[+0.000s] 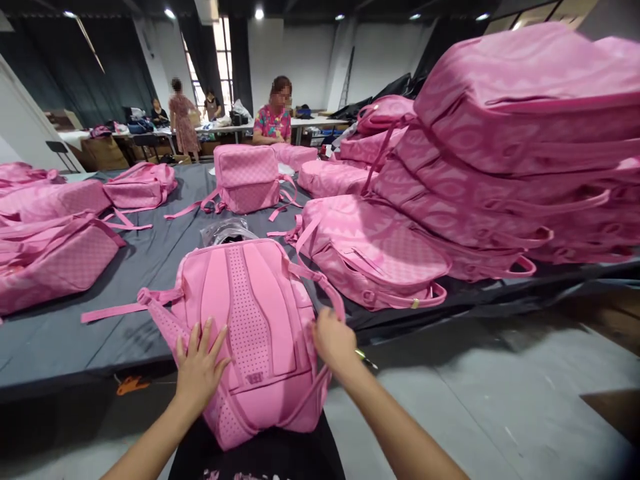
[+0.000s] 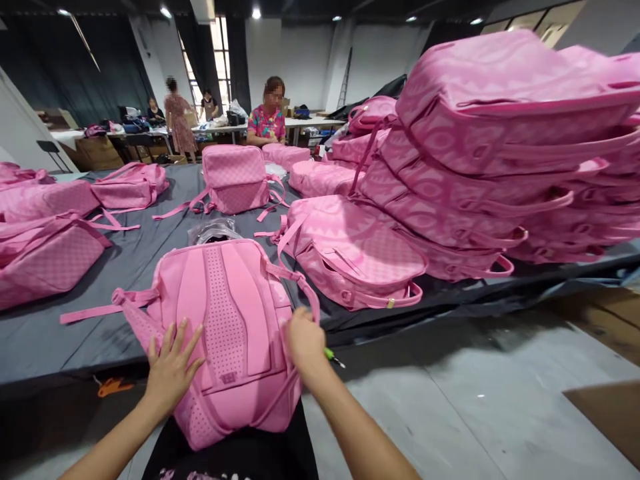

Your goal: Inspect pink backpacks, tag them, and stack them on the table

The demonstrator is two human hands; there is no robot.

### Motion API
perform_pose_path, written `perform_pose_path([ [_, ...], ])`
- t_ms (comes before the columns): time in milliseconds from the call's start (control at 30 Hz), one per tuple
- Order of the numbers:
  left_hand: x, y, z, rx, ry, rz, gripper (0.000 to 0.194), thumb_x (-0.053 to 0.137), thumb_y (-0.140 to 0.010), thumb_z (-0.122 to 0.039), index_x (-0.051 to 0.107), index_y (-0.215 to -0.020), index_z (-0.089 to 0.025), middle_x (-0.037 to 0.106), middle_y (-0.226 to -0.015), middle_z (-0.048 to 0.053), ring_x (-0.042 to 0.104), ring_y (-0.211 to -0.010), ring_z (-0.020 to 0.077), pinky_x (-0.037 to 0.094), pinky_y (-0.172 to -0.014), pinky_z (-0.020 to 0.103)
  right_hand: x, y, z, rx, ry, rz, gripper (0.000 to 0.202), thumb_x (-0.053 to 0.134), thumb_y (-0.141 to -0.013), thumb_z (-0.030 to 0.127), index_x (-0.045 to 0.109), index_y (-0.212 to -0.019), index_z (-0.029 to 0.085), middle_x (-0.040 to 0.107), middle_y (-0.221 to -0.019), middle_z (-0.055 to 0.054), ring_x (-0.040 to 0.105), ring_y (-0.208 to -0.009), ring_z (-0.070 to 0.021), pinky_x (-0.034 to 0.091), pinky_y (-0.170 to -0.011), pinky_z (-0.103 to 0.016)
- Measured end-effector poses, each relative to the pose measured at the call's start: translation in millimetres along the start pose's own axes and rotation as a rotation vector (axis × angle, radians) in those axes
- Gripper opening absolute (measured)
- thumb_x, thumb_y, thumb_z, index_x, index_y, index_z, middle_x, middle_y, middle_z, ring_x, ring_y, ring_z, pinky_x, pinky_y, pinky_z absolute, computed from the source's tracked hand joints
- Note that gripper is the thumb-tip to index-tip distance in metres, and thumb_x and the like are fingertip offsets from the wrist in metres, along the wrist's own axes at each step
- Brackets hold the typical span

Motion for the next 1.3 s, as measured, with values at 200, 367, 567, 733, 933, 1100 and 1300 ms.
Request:
perform_pose_path([
  [200, -43.7, -49.1, -34.3, 0.238, 0.141, -0.047, 0.039, 0.052, -0.095, -0.036, 0.062, -0.129, -0.022, 0.057, -0.134, 0.018, 0.050, -0.126, 0.0347, 0.032, -0.109, 0.062, 17.1, -22.7, -45.5, 0.059, -0.208, 0.183, 0.041, 0.061, -0.089, 0.047, 0.062, -0.113, 0.014, 0.071, -0.077, -0.004, 0.070, -0.065, -0.0174, 0.046, -0.059, -0.025],
  [367, -65.2, -159.4, -100.5, 0.785, 0.112, 0.009, 0.030, 0.054, -0.095, -0.038, 0.067, -0.106, -0.013, 0.067, -0.108, 0.016, 0.058, -0.107, 0.0284, 0.040, -0.100, 0.049, 14.7, 6.3, -21.6, 0.021, -0.218, 0.105, 0.028, 0.066, -0.086, 0.040, 0.064, -0.099, 0.015, 0.072, -0.091, -0.012, 0.069, -0.087, -0.0247, 0.041, -0.065, -0.029],
  [567, -95.5, -179.0, -106.6, 0.947, 0.045, 0.067, 0.041, 0.055, -0.094, -0.051, 0.069, -0.085, -0.013, 0.067, -0.080, 0.010, 0.058, -0.077, 0.0218, 0.037, -0.076, 0.038, -9.0, 41.1, -19.2, -0.090, -0.251, -0.017, 0.020, 0.064, -0.090, 0.038, 0.060, -0.084, 0.020, 0.065, -0.070, -0.004, 0.063, -0.067, -0.0202, 0.029, -0.056, -0.027],
  [733, -116.4, -159.9, -66.6, 1.010, -0.014, -0.055, 0.049, 0.047, -0.094, -0.062, 0.065, -0.080, -0.018, 0.065, -0.080, 0.003, 0.053, -0.081, 0.0199, 0.035, -0.087, 0.040, -8.8, 44.2, -9.2, -0.193, -0.259, 0.006, 0.018, 0.063, -0.091, 0.034, 0.056, -0.080, 0.021, 0.060, -0.063, 0.001, 0.056, -0.061, -0.0159, 0.024, -0.055, -0.025],
  [933, -136.5, -204.9, 5.0, 0.741, -0.151, -0.203, 0.046, 0.047, -0.095, -0.058, 0.069, -0.079, -0.020, 0.061, -0.097, 0.006, 0.047, -0.110, 0.0266, 0.024, -0.110, 0.056, 2.1, 47.5, 1.1, -0.226, -0.232, 0.057, 0.018, 0.059, -0.093, 0.033, 0.057, -0.081, 0.021, 0.062, -0.067, 0.000, 0.059, -0.065, -0.0160, 0.025, -0.056, -0.025],
  [1100, -124.4, -204.1, -8.0, 0.742, -0.099, -0.193, 0.040, 0.056, -0.091, -0.053, 0.069, -0.078, -0.017, 0.060, -0.102, 0.010, 0.048, -0.110, 0.0277, 0.028, -0.110, 0.056, 11.4, 40.1, 1.5, -0.155, -0.171, 0.089, 0.016, 0.061, -0.092, 0.033, 0.060, -0.086, 0.018, 0.069, -0.075, -0.005, 0.065, -0.071, -0.0196, 0.026, -0.057, -0.026],
  [1300, -86.8, -165.5, -46.6, 0.926, 0.029, 0.079, 0.034, 0.069, -0.083, -0.049, 0.067, -0.089, -0.016, 0.064, -0.087, 0.007, 0.053, -0.090, 0.0244, 0.035, -0.104, 0.053, 16.9, 32.0, -6.0, -0.064, -0.209, 0.124, 0.015, 0.062, -0.091, 0.032, 0.065, -0.091, 0.017, 0.074, -0.084, -0.009, 0.070, -0.079, -0.0236, 0.035, -0.060, -0.027],
])
Point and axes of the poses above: each hand's wrist, its own y-axis away from the middle knuckle, its own x-axis out of the palm, z = x × y, the point moved 2 cm from there along -y, towards the middle knuckle
